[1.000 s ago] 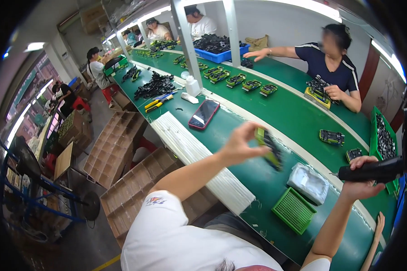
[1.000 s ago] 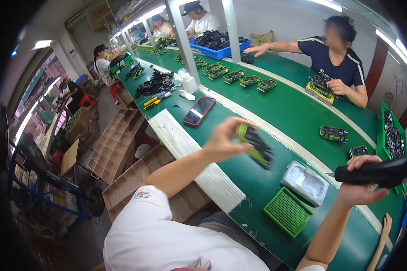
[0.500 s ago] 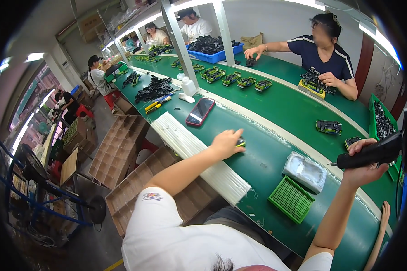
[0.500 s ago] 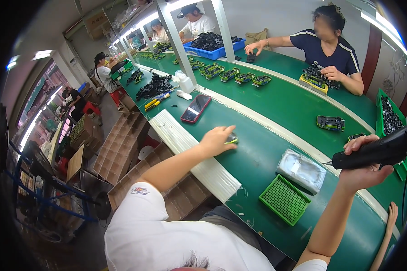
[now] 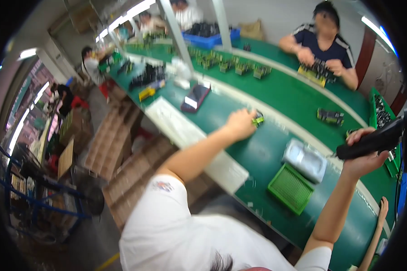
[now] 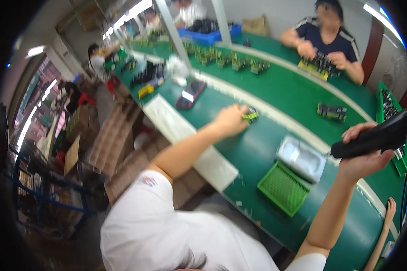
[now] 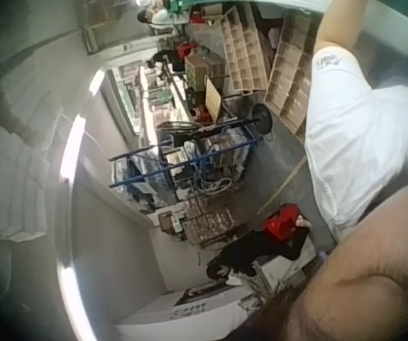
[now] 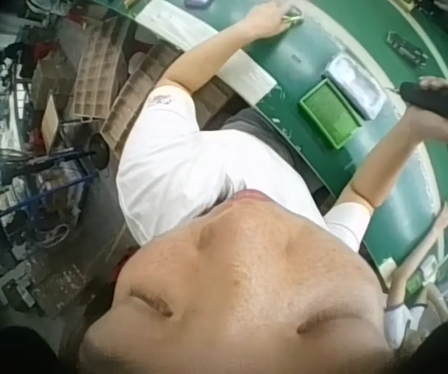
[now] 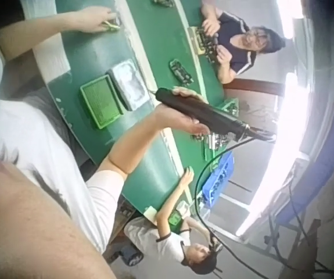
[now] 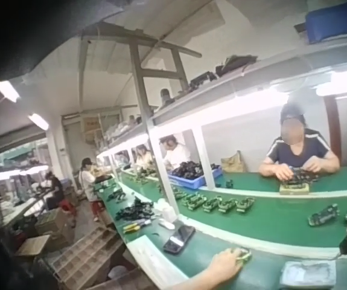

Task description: The person takes toy cars from a conveyor line, drives screws into their undersides using an electric screwdriver, and places the assembled cars into a partitioned cardboard box.

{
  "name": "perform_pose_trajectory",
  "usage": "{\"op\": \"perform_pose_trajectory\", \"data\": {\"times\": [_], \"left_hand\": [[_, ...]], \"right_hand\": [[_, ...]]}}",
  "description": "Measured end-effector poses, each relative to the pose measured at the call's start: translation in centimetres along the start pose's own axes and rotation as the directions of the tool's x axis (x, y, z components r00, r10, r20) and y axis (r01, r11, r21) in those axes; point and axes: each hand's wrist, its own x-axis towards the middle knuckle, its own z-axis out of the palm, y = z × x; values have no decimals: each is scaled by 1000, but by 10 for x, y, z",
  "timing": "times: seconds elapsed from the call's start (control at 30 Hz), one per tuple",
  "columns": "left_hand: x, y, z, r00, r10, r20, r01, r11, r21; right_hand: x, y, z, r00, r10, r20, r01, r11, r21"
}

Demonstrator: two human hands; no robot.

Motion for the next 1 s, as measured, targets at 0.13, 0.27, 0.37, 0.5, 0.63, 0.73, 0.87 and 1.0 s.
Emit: {"op": "perform_pose_trajectory", "data": {"times": [0.13,0.27,0.37,0.5,0.63,0.73,0.87,1.0], "left_hand": [[-89,-39,-56,998,-2,-66,5,999,48],[-201,-100,-95,944,-326,39,328,944,-35],[-269,-156,-94,769,-634,84,639,764,-90],[-309,-248,-40,581,-812,-49,805,583,-110],[-247,-313,17,393,-902,177,890,325,-320],[-188,-356,71,383,-918,105,890,336,-307],[-138,-414,110,780,-537,320,389,817,425],[-162,-389,107,988,18,153,-126,670,731]], "right_hand": [[18,-32,-33,998,35,50,-33,998,-53],[9,-22,26,976,-200,85,214,951,-224],[6,-17,23,981,-192,39,196,959,-203],[3,-20,21,979,-191,70,201,959,-200],[-3,-21,16,980,-193,46,198,949,-246],[-6,-22,16,987,-160,-26,147,951,-272],[-8,-26,-15,997,53,56,-46,993,-113],[-7,-29,-19,997,70,18,-69,994,-86]]}}
